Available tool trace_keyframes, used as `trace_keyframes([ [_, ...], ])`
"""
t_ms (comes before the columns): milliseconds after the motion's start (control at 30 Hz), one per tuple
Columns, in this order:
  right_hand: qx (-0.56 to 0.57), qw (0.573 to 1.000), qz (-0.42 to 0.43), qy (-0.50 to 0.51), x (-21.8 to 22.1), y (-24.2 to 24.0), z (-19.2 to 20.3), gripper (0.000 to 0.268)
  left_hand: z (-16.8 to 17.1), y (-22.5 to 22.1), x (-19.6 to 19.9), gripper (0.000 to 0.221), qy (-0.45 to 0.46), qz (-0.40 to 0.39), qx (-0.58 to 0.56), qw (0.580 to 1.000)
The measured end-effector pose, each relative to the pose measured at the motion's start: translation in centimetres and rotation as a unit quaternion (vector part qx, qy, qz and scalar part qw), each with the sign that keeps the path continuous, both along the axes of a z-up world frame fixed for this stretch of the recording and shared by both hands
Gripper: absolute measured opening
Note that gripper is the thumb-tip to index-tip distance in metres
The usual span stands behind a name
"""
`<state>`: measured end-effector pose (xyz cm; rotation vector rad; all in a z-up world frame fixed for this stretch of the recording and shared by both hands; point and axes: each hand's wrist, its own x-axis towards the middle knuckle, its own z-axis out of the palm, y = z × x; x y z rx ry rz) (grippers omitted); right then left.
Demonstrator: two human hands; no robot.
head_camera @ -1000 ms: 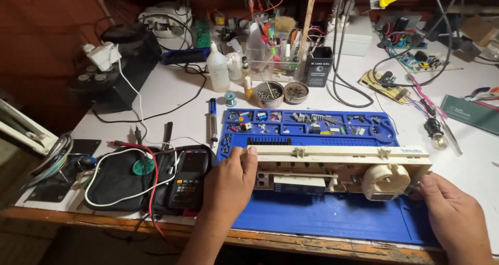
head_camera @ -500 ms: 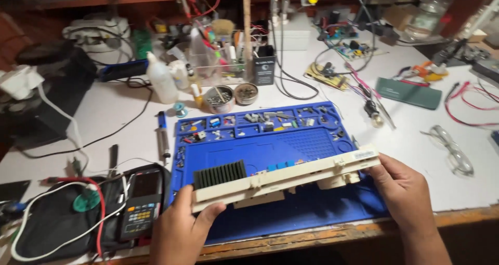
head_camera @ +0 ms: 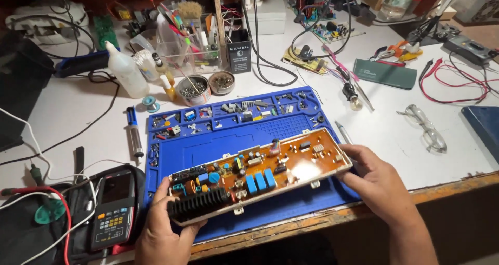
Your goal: The person unscrews an electronic control board from its plastic frame and then uses a brush to clean the board and housing.
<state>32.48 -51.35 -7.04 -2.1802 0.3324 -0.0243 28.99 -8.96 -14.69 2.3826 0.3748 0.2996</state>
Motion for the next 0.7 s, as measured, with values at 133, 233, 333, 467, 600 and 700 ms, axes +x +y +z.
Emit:
trace_keyframes([
  [133, -0.127, 0.981, 0.052, -0.136, -2.4, -1.1, -2.3, 0.06, -1.4, -0.2, -0.1, 0.072, -0.123, -0.035, 0.083, 0.988],
  [233, -0.168, 0.91, 0.084, -0.369, -4.1, 0.4, -3.8, 0.039, -1.4, 0.0, -0.1, 0.074, -0.1, -0.046, 0.074, 0.991],
  [333, -0.225, 0.884, 0.147, -0.383, -4.3, 1.5, -4.8, 0.023, -1.5, 0.0, -0.2, 0.074, -0.111, -0.055, 0.073, 0.99],
  [467, -0.242, 0.878, 0.143, -0.388, -3.2, 2.4, -7.0, 0.02, -1.4, 0.2, -0.3, 0.075, -0.091, -0.057, 0.067, 0.992],
  [600, -0.236, 0.872, 0.132, -0.408, -3.1, 3.2, -7.2, 0.017, -2.1, 0.1, -0.2, 0.07, -0.142, -0.061, 0.084, 0.984],
  [700, -0.242, 0.858, 0.158, -0.424, -2.9, 3.0, -6.4, 0.012, -1.8, 0.2, 0.0, 0.07, -0.152, -0.073, 0.062, 0.984],
])
